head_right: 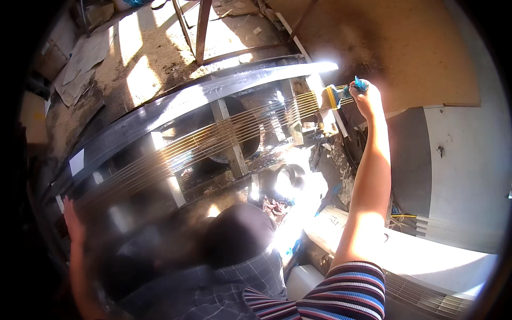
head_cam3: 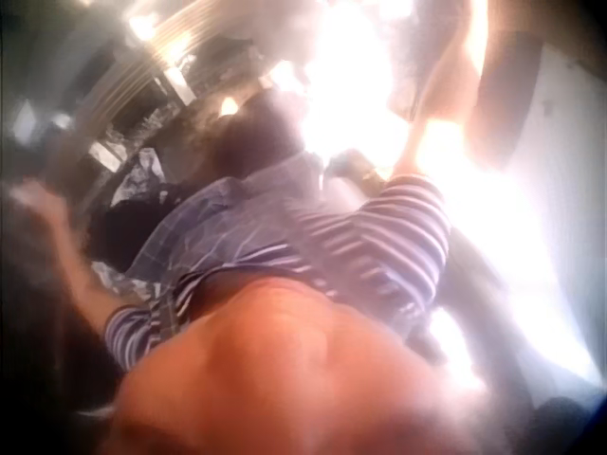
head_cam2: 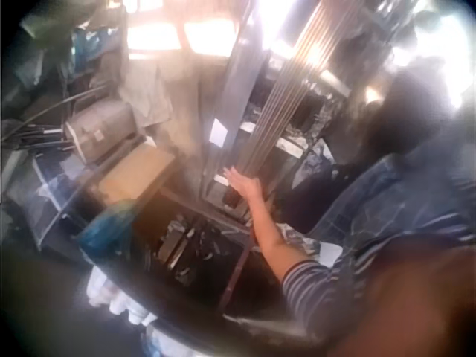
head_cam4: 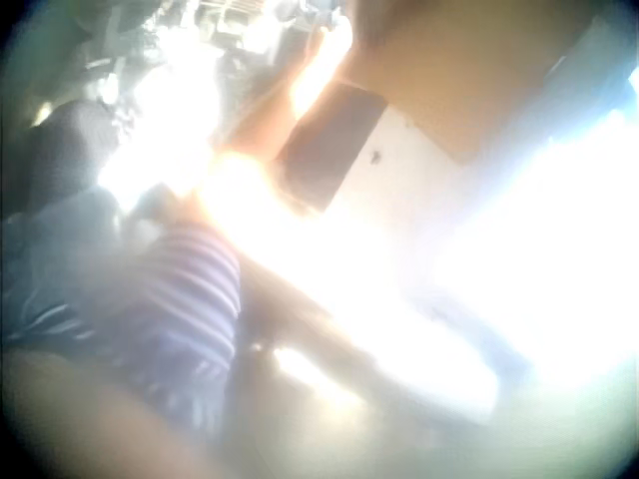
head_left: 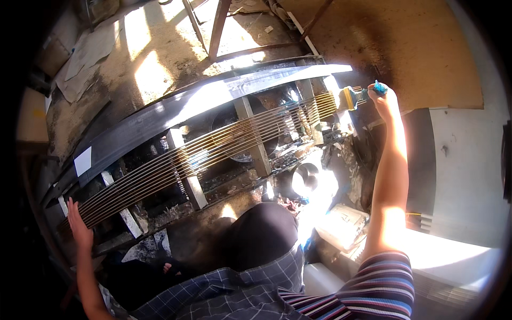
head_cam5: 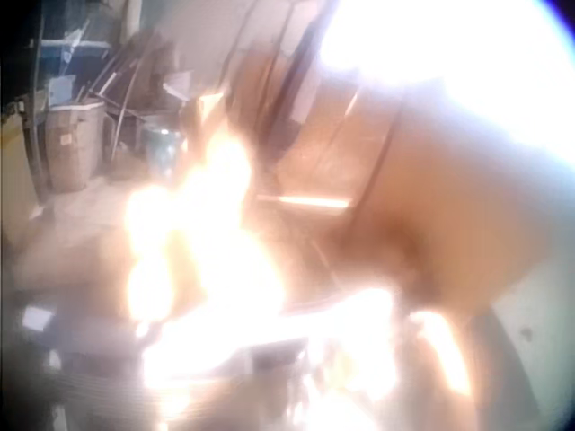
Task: The person sits on the floor and repeatedly brushes long thin wooden rods with a hand brush. They handle the rods in small groups, moving them between a workbench and a floor rack, then return to brushing them on the floor.
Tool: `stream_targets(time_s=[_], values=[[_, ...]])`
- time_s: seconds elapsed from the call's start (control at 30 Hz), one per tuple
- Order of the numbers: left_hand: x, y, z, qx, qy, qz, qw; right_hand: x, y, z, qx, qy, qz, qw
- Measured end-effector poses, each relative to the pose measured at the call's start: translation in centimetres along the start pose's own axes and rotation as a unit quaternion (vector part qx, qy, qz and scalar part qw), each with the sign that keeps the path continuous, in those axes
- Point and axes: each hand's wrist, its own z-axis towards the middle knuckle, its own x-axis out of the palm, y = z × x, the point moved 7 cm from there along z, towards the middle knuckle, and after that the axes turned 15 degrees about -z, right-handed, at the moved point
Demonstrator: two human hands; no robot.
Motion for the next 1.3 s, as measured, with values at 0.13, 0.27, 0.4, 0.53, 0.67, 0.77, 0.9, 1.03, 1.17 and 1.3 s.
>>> stream_targets(time_s=[0.13, 0.27, 0.4, 0.53, 0.67, 0.77, 0.9, 1.03, 1.17, 1.3], values=[[0.7, 0.5, -0.2, 0.000, 0.010, 0.011, 1.000, -1.0, -4.5, 3.3, -0.008, -0.090, -0.142, 0.986], [0.3, 1.7, -0.8, -0.049, 0.005, 0.002, 0.999, 2.1, -3.2, -0.1, 0.172, -0.130, -0.287, 0.933], [-1.2, -0.5, 0.8, -0.102, 0.052, -0.021, 0.993, 2.8, -4.3, -8.4, 0.187, -0.230, -0.218, 0.930], [-2.5, -0.3, 0.4, -0.093, -0.024, -0.196, 0.976, -1.1, 0.0, -16.7, 0.128, -0.328, 0.008, 0.936], [-2.9, -1.2, -0.6, -0.048, 0.021, -0.069, 0.996, -2.2, 14.7, -22.9, 0.052, -0.215, 0.214, 0.951], [-2.2, -0.8, 0.6, -0.029, -0.014, -0.094, 0.995, 0.0, 26.8, -26.7, 0.016, -0.059, 0.376, 0.924], [-2.5, 0.1, 0.8, -0.021, -0.042, -0.106, 0.993, 5.6, 43.4, -31.4, -0.031, 0.111, 0.482, 0.869], [-2.4, -0.1, 1.6, -0.015, -0.035, -0.123, 0.992, 9.5, 55.2, -34.3, -0.119, 0.157, 0.443, 0.875], [-2.2, 0.0, 1.6, -0.024, -0.028, -0.128, 0.991, 9.8, 60.9, -35.7, -0.176, 0.148, 0.355, 0.906], [-2.4, 0.4, 1.0, -0.028, -0.039, -0.124, 0.991, 8.6, 60.8, -34.7, -0.208, 0.126, 0.256, 0.936]])
